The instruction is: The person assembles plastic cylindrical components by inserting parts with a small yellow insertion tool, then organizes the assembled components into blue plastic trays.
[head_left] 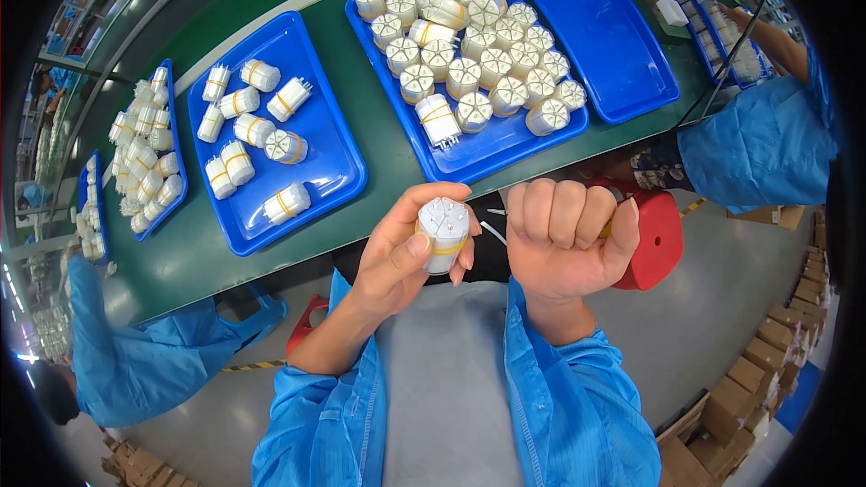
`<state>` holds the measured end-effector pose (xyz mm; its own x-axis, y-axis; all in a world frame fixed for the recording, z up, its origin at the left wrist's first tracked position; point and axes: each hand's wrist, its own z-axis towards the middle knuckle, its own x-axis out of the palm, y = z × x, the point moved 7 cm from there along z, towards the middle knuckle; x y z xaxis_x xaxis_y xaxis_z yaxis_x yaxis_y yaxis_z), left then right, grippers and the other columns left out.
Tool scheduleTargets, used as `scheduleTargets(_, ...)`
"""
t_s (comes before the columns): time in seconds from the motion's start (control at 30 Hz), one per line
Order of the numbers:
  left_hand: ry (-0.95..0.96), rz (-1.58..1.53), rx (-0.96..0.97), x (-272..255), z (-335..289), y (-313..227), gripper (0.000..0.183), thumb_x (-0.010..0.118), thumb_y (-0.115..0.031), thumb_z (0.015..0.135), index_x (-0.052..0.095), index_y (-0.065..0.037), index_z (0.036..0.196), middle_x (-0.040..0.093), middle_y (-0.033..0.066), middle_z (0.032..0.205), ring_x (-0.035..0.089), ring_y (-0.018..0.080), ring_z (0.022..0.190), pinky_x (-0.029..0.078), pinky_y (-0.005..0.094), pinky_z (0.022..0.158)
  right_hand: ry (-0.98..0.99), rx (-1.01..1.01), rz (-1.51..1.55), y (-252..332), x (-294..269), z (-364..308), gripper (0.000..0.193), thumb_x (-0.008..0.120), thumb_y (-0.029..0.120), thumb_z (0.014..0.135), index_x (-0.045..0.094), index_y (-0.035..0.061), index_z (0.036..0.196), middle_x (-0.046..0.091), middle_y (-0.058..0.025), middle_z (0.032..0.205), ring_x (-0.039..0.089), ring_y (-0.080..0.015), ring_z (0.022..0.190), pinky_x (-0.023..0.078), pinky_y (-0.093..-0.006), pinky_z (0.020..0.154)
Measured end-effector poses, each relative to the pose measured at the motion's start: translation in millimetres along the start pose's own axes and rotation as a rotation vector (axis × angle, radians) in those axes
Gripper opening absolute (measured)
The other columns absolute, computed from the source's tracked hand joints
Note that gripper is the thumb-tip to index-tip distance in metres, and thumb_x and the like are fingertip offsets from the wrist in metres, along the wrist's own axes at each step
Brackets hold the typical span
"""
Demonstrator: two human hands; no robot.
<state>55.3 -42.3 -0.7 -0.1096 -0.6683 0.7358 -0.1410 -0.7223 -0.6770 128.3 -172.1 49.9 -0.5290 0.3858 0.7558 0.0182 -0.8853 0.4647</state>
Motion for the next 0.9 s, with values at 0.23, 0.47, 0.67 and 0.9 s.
scheduleTargets(0.23, 0.009, 0.207, 0.172, -0.5, -4.5, -9.3, 0.061, 0.065, -0.029, 0.092, 0.039, 0.0, 0.14, 0.055, 0.0169, 0.12, 0.061, 0.0216, 0.1, 0.052, 0.0336, 0.08, -0.016, 0.003, -0.009, 0.9, -0.9, -0.4, 0.05, 0.027, 0.038, 0.105, 0.031, 0.0131, 0.062, 0.035, 0.0009, 0.056, 0.031, -0.0153, 0.053, 0.028, -0.0327, 0.053)
scheduleTargets(0.47, 0.089, 0.424, 0.35, 1.4, -5.9, -21.8, 0.055, 0.071, -0.017, 0.086, 0.047, 0.0, 0.132, 0.053, 0.0176, 0.123, 0.056, 0.0259, 0.113, 0.046, 0.0389, 0.097, -0.033, -0.001, -0.03, 1.8, -3.8, -2.5, 0.05, 0.027, 0.038, 0.105, 0.031, 0.0135, 0.062, 0.035, 0.001, 0.055, 0.031, -0.0147, 0.052, 0.027, -0.0321, 0.053)
scheduleTargets(0.67, 0.111, 0.539, 0.43, 4.3, -7.2, -29.6, 0.051, 0.071, -0.005, 0.081, 0.051, -0.001, 0.128, 0.053, 0.0184, 0.124, 0.055, 0.0281, 0.116, 0.045, 0.0397, 0.1, -0.045, -0.001, -0.037, 2.1, -5.5, -3.3, 0.049, 0.027, 0.038, 0.105, 0.031, 0.0136, 0.062, 0.035, 0.0012, 0.055, 0.03, -0.0146, 0.051, 0.027, -0.0318, 0.053)
scheduleTargets(0.9, 0.137, 0.709, 0.571, 8.3, -8.9, -39.1, 0.05, 0.069, 0.005, 0.076, 0.053, -0.002, 0.123, 0.056, 0.0187, 0.122, 0.055, 0.0331, 0.118, 0.045, 0.0431, 0.1, -0.057, 0.004, -0.037, 3.2, -8.8, -5.1, 0.049, 0.027, 0.038, 0.105, 0.03, 0.0139, 0.062, 0.034, 0.0011, 0.055, 0.031, -0.015, 0.051, 0.027, -0.0323, 0.054)
